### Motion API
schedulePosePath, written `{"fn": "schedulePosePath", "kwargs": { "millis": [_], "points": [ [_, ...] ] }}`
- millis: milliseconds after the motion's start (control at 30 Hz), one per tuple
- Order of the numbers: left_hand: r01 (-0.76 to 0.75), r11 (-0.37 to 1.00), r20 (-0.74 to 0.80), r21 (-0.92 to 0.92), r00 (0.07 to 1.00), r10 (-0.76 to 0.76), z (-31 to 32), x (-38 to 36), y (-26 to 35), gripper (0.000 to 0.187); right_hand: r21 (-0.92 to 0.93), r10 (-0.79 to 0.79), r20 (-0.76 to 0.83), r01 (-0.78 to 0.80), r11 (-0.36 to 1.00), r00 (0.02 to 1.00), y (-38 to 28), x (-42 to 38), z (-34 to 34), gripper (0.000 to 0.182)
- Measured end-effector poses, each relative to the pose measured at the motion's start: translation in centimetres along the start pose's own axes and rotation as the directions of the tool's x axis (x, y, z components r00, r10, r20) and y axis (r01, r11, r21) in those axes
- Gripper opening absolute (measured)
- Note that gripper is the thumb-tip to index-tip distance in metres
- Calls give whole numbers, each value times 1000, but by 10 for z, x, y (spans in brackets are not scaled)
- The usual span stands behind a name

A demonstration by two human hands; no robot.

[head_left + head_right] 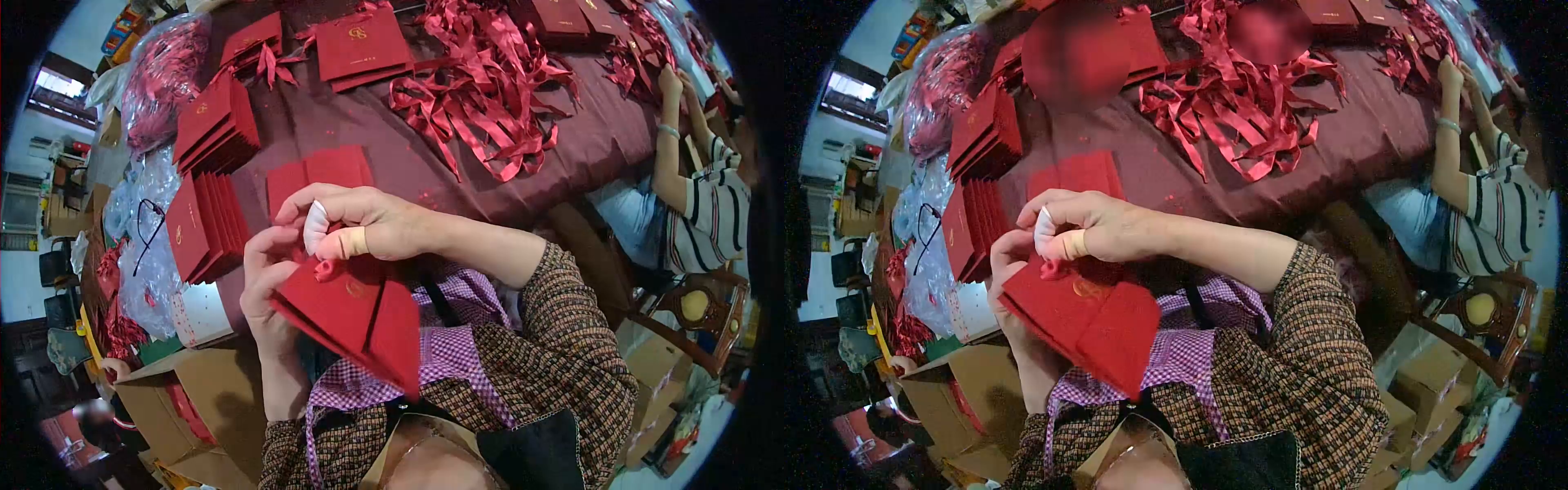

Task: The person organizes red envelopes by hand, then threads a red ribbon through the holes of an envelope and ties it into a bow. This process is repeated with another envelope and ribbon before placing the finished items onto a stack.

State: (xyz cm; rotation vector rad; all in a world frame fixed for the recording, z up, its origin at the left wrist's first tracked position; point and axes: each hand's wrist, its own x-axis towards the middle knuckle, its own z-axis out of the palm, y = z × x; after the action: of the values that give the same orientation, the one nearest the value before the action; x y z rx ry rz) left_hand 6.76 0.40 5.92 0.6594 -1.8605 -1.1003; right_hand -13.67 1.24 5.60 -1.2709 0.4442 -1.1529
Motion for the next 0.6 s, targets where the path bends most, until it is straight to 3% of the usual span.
{"fn": "schedulePosePath", "kwargs": {
  "millis": [33, 100, 133, 167, 200, 233, 333, 367, 433, 500, 533, 600],
  "points": [
    [-18, 999, -34, -28, 999, 17, 1, -1, -1, 22, -121, 10, -14, -12, 993, 1000, 2, -1, -1, 8],
    [55, 990, -30, -132, 998, -59, -2, 2, 0, 22, -492, -228, -28, 185, 851, 973, 11, -2, -9, 9],
    [107, 979, -36, -173, 993, -115, -5, 5, 0, 24, -559, -283, 3, 236, 795, 959, 13, -4, -17, 16],
    [66, 975, -22, -214, 997, -72, -9, 9, -3, 24, -679, -366, 25, 285, 677, 930, 7, -5, -24, 20],
    [166, 963, -79, -214, 979, -186, -14, 10, -3, 20, -831, -353, 29, 219, 512, 935, -2, -12, -33, 25],
    [263, 940, -138, -219, 945, -296, -20, 11, -1, 16, -882, -351, 25, 186, 432, 936, -10, -19, -45, 26],
    [311, 936, -210, -166, 916, -342, -26, 31, 10, 5, -986, -266, -30, 15, 164, 964, -34, -49, -73, 31],
    [324, 944, -272, -54, 905, -326, -32, 32, 3, 7, -998, -193, -44, -36, 44, 980, -47, -60, -76, 33],
    [246, 951, -302, 186, 936, -183, -35, 43, -15, 9, -994, -111, -76, -84, -67, 991, -51, -79, -84, 37],
    [235, 931, -296, 278, 943, -149, -36, 53, -41, 15, -974, 1, -143, -141, -177, 990, -50, -91, -85, 34],
    [333, 893, -321, 303, 918, -234, -34, 57, -52, 17, -972, 22, -173, -168, -163, 985, -46, -96, -85, 32],
    [273, 905, -271, 327, 944, -187, -30, 56, -68, 19, -979, 16, -169, -166, -121, 985, -39, -100, -92, 32]
  ]
}}
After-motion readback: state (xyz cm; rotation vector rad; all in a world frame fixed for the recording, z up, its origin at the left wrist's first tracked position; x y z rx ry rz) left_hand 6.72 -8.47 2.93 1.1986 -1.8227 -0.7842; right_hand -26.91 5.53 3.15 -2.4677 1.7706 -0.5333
